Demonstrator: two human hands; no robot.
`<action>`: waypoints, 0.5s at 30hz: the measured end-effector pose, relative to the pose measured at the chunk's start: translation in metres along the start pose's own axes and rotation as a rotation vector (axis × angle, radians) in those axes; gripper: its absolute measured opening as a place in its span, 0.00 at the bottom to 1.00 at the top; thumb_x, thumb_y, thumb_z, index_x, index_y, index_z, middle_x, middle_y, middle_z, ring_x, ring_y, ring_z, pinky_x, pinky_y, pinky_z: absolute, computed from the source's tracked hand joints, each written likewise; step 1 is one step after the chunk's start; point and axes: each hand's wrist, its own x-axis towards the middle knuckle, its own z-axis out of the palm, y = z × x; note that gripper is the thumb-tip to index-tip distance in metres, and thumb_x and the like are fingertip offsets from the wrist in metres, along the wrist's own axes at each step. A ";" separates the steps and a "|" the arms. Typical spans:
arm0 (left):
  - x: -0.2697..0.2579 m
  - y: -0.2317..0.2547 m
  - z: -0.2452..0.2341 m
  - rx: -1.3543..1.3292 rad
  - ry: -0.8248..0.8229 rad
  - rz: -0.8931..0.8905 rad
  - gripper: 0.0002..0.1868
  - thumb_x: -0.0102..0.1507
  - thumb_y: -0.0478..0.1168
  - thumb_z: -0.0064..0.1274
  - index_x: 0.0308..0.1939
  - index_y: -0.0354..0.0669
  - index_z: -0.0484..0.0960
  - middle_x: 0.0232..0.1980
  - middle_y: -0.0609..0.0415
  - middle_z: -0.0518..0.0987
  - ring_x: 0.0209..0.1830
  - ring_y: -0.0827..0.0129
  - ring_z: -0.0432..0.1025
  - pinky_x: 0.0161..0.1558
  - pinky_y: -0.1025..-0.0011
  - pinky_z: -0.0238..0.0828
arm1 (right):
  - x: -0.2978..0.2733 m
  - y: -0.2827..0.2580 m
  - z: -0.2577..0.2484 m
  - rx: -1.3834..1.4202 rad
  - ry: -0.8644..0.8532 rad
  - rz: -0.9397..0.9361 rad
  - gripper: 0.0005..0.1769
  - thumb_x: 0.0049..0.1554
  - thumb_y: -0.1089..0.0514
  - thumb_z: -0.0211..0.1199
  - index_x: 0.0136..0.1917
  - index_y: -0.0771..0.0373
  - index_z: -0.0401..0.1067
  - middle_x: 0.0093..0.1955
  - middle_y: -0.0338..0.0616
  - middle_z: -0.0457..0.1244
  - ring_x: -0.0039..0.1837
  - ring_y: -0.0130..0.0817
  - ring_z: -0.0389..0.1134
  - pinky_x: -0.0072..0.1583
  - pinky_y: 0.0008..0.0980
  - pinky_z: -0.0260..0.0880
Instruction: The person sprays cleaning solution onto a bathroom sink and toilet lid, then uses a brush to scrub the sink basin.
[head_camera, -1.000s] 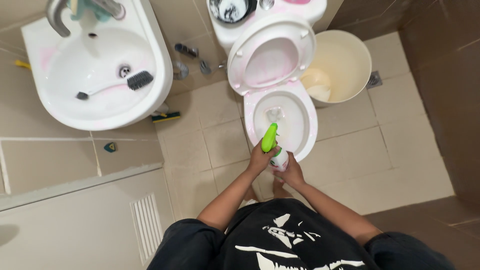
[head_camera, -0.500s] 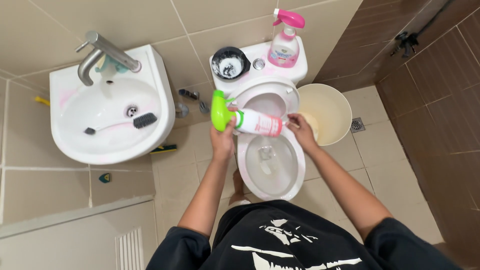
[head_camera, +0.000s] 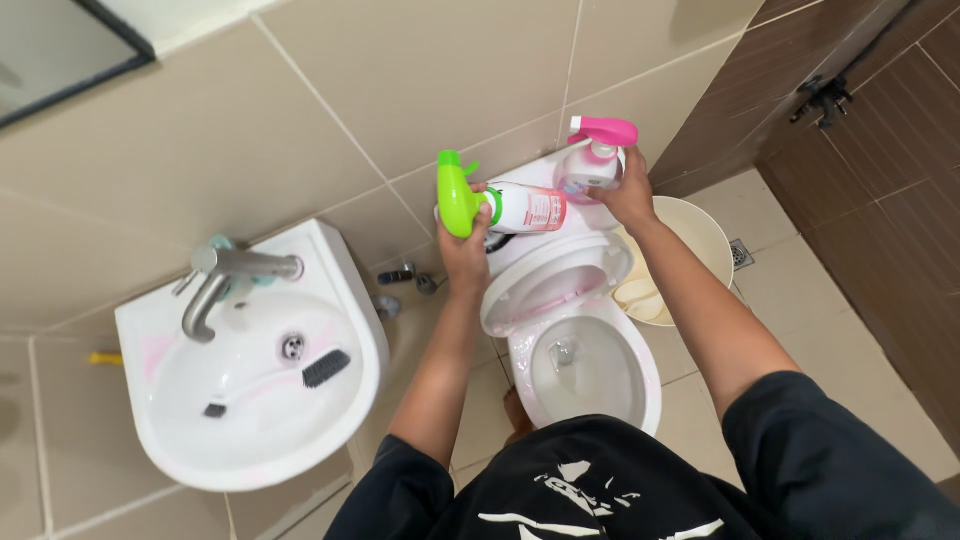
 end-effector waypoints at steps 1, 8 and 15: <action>0.009 -0.002 0.002 0.044 -0.029 0.001 0.19 0.67 0.36 0.59 0.61 0.36 0.74 0.59 0.51 0.79 0.60 0.67 0.71 0.65 0.66 0.66 | 0.006 -0.006 0.000 -0.035 -0.038 0.050 0.51 0.41 0.62 0.80 0.72 0.63 0.57 0.70 0.51 0.57 0.72 0.48 0.59 0.69 0.41 0.62; 0.040 -0.018 0.014 0.206 -0.145 -0.005 0.21 0.66 0.37 0.60 0.61 0.38 0.74 0.57 0.53 0.79 0.59 0.69 0.72 0.64 0.67 0.68 | 0.004 0.002 -0.004 -0.232 0.052 -0.041 0.44 0.42 0.60 0.84 0.66 0.64 0.63 0.62 0.52 0.64 0.65 0.50 0.66 0.64 0.44 0.66; 0.049 -0.023 0.015 0.148 -0.194 -0.010 0.20 0.67 0.38 0.60 0.61 0.36 0.74 0.58 0.53 0.79 0.60 0.68 0.72 0.66 0.67 0.68 | -0.027 -0.003 -0.039 0.052 0.303 0.021 0.38 0.51 0.63 0.80 0.68 0.66 0.62 0.62 0.48 0.65 0.62 0.38 0.70 0.62 0.37 0.73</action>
